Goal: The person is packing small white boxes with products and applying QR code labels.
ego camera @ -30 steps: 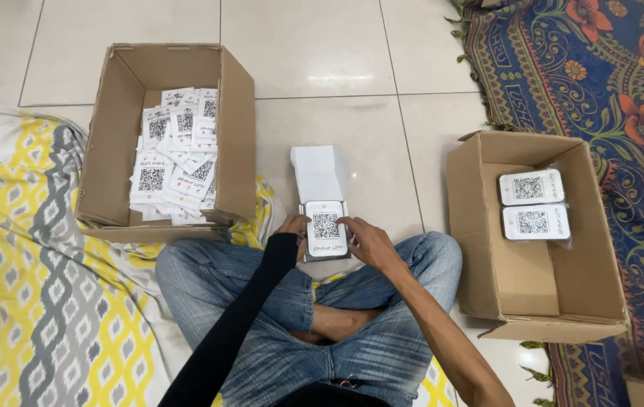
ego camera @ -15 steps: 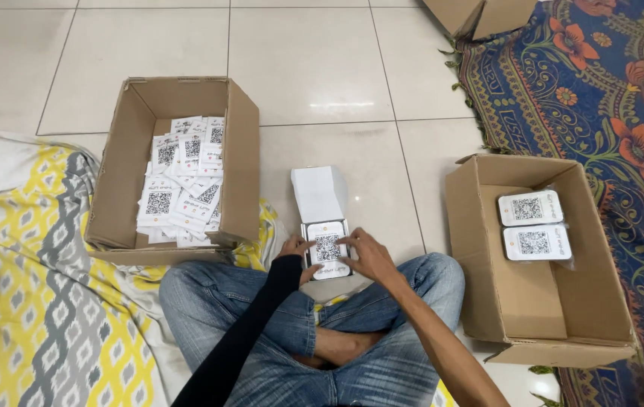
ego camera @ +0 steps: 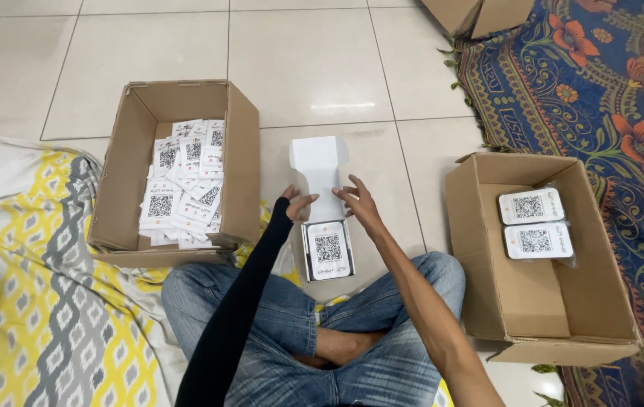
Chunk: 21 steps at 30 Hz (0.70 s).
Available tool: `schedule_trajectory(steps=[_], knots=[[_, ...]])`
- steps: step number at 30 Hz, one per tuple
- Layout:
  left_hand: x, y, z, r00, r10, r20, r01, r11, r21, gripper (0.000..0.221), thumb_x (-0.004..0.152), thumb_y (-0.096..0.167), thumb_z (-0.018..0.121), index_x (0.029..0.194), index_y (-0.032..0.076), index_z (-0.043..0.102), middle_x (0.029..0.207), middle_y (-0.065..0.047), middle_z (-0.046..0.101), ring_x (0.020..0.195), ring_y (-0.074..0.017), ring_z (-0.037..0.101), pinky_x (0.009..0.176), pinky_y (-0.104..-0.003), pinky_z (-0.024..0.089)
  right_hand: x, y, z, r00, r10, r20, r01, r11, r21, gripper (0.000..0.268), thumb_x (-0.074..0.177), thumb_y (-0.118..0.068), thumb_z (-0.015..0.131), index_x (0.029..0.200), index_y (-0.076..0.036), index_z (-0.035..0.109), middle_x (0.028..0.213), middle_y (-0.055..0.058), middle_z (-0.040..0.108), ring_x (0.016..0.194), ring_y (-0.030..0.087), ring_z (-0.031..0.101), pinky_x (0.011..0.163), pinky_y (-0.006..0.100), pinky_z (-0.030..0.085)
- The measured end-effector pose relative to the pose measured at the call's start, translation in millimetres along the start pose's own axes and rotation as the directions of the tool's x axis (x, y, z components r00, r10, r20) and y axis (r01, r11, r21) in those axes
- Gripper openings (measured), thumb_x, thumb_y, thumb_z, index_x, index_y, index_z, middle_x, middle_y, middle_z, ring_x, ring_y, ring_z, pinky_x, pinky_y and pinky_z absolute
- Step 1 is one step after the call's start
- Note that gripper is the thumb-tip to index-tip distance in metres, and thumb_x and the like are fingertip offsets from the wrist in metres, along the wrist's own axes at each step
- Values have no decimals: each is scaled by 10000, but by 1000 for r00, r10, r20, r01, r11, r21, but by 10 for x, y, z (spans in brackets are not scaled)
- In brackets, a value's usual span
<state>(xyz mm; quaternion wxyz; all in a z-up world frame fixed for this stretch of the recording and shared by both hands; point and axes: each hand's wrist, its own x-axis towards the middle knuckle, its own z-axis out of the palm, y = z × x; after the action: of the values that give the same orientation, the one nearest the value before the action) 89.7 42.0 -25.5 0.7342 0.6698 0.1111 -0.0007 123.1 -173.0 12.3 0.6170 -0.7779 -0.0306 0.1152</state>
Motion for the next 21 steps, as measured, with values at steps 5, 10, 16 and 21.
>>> schedule_trajectory(steps=[5,10,16,21], knots=[[-530,-381,23,990,140,18,-139,946,293,683,814,277,775,1394,-5,554,1206,-194,659,924,-255,633,778,-394,538,-506,9,-70,999,-50,10,51,962,-269,761,856,-450,720,1468,-55,499,1323,162,652,879,251,685,705,359,568],[-1312,-294,145,911,405,71,-397,822,408,688,841,42,669,1494,68,452,1445,-205,536,1242,-314,568,976,-402,533,-1331,-113,-119,958,-248,143,276,933,-232,464,897,-2,581,1334,-157,612,1362,114,640,1032,292,704,755,416,583],[-1430,-209,241,942,336,27,-320,868,380,772,885,-97,607,1573,164,373,1470,-176,547,1369,-317,539,1083,-397,483,-1338,23,-78,928,-355,116,374,879,-298,627,896,96,585,1455,-174,496,1430,158,597,1258,383,618,985,459,538],[-1397,-233,204,930,367,34,-351,854,384,853,787,-152,511,1570,163,391,1477,-185,581,1253,-344,637,1002,-401,526,-1344,-105,-59,989,-105,100,130,946,-295,593,936,23,545,1470,-230,491,1302,152,699,1153,354,721,962,445,571]])
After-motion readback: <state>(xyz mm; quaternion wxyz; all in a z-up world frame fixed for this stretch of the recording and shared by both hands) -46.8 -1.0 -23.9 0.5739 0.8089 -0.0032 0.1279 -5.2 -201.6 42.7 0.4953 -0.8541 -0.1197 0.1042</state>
